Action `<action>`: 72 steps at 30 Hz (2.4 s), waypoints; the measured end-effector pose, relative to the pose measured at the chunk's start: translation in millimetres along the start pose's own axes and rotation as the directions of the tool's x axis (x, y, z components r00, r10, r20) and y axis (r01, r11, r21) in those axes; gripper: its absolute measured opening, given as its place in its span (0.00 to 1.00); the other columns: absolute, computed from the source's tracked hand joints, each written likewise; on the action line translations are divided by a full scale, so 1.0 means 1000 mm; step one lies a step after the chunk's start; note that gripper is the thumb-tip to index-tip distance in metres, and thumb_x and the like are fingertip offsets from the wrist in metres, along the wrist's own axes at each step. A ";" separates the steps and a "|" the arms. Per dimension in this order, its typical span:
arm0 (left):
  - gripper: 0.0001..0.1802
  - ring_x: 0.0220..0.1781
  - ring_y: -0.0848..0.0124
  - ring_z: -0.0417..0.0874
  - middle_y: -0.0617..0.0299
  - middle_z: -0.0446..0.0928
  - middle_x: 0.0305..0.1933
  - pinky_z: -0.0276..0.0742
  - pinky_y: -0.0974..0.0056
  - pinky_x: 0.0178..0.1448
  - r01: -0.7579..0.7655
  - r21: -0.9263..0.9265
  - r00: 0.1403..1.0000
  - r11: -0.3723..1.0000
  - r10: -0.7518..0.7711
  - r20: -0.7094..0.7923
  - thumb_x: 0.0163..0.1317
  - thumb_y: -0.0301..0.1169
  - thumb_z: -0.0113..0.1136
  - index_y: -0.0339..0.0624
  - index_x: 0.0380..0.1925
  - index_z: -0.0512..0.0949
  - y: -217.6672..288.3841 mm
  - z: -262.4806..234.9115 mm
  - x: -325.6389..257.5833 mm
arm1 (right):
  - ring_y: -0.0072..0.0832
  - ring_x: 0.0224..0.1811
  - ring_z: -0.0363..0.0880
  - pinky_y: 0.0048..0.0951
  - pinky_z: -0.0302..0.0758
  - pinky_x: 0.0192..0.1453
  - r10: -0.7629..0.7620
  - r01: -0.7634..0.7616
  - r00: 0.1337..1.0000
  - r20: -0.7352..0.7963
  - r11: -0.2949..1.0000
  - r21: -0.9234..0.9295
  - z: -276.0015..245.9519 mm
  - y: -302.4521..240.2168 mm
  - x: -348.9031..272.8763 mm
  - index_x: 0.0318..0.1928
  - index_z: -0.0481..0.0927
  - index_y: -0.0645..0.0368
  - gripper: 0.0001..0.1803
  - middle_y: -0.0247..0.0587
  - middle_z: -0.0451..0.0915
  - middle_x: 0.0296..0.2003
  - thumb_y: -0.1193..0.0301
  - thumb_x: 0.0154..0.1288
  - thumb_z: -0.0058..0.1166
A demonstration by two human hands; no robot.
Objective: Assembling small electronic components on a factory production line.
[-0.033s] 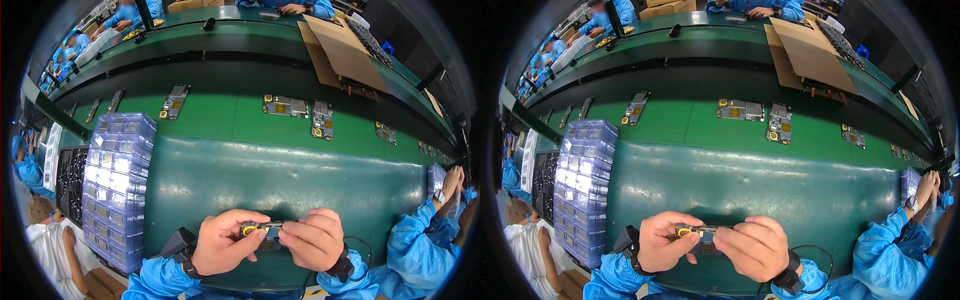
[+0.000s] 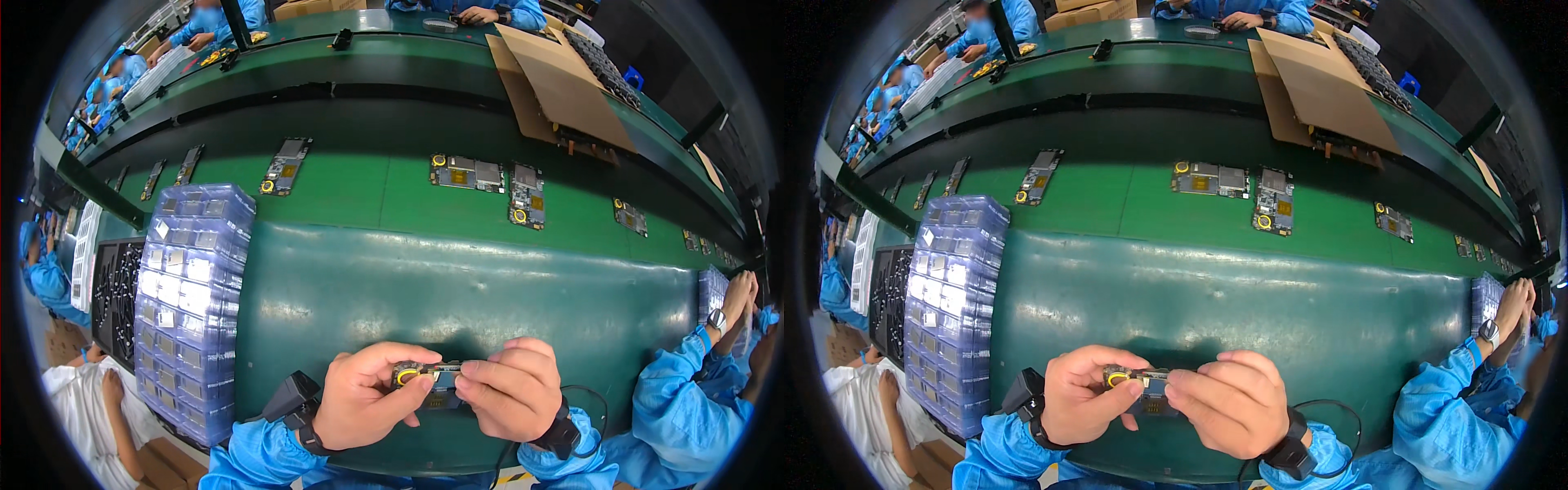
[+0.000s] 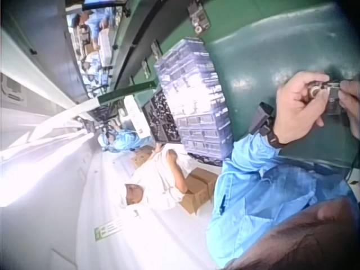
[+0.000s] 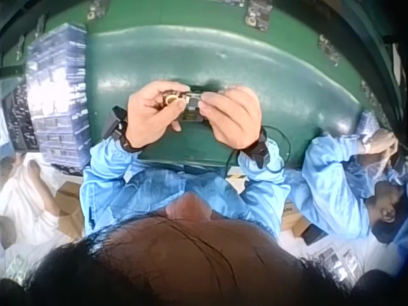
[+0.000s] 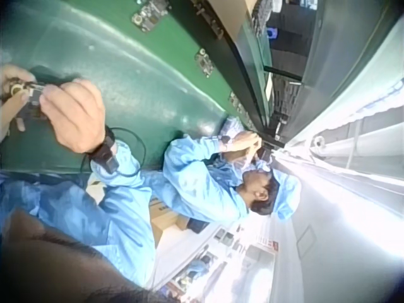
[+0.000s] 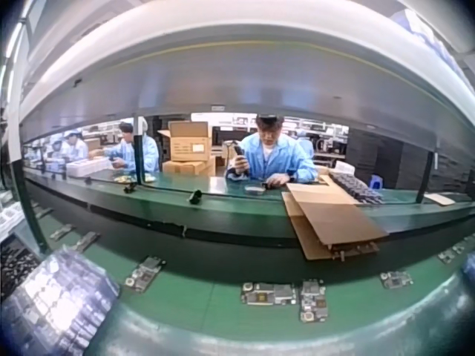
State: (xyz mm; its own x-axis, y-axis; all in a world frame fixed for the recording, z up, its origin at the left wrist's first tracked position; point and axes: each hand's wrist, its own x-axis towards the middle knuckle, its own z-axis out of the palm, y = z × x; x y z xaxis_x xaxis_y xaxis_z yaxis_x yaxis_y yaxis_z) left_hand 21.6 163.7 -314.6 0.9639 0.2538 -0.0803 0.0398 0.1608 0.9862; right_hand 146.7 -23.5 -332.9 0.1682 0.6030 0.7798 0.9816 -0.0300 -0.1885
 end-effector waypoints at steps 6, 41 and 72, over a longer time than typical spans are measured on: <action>0.14 0.28 0.84 0.83 0.66 0.85 0.30 0.82 0.74 0.30 -0.045 0.110 0.999 0.993 0.043 0.022 0.68 0.22 0.64 0.38 0.54 0.82 0.002 -0.005 0.000 | 0.32 0.38 0.84 0.30 0.79 0.41 0.491 -0.477 0.866 0.093 0.756 0.449 0.003 -0.001 0.008 0.43 0.89 0.61 0.14 0.41 0.87 0.40 0.79 0.53 0.73; 0.15 0.34 0.79 0.85 0.60 0.84 0.40 0.86 0.71 0.33 0.015 0.177 0.999 0.984 -0.007 -0.046 0.72 0.27 0.61 0.37 0.57 0.77 -0.021 0.000 0.015 | 0.24 0.32 0.84 0.24 0.77 0.33 0.588 -0.663 0.737 0.335 0.531 0.527 0.010 0.006 -0.002 0.46 0.87 0.64 0.10 0.42 0.85 0.32 0.79 0.64 0.66; 0.30 0.54 0.61 0.80 0.51 0.70 0.62 0.87 0.53 0.47 -0.197 -0.476 0.895 0.857 -0.040 -0.444 0.82 0.48 0.41 0.45 0.74 0.53 -0.073 -0.016 0.079 | 0.43 0.49 0.86 0.39 0.81 0.55 0.190 -0.232 0.906 0.377 0.971 0.067 0.235 0.105 0.231 0.58 0.81 0.61 0.34 0.50 0.87 0.45 0.59 0.53 0.76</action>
State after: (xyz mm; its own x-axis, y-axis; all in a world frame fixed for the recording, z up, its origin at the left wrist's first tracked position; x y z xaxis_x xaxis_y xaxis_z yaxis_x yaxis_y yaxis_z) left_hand 90.6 187.4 -395.2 0.7447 0.6438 -0.1760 -0.2811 0.5417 0.7922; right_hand 267.8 299.9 -312.6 0.3052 0.8414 0.4460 0.9077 -0.1154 -0.4035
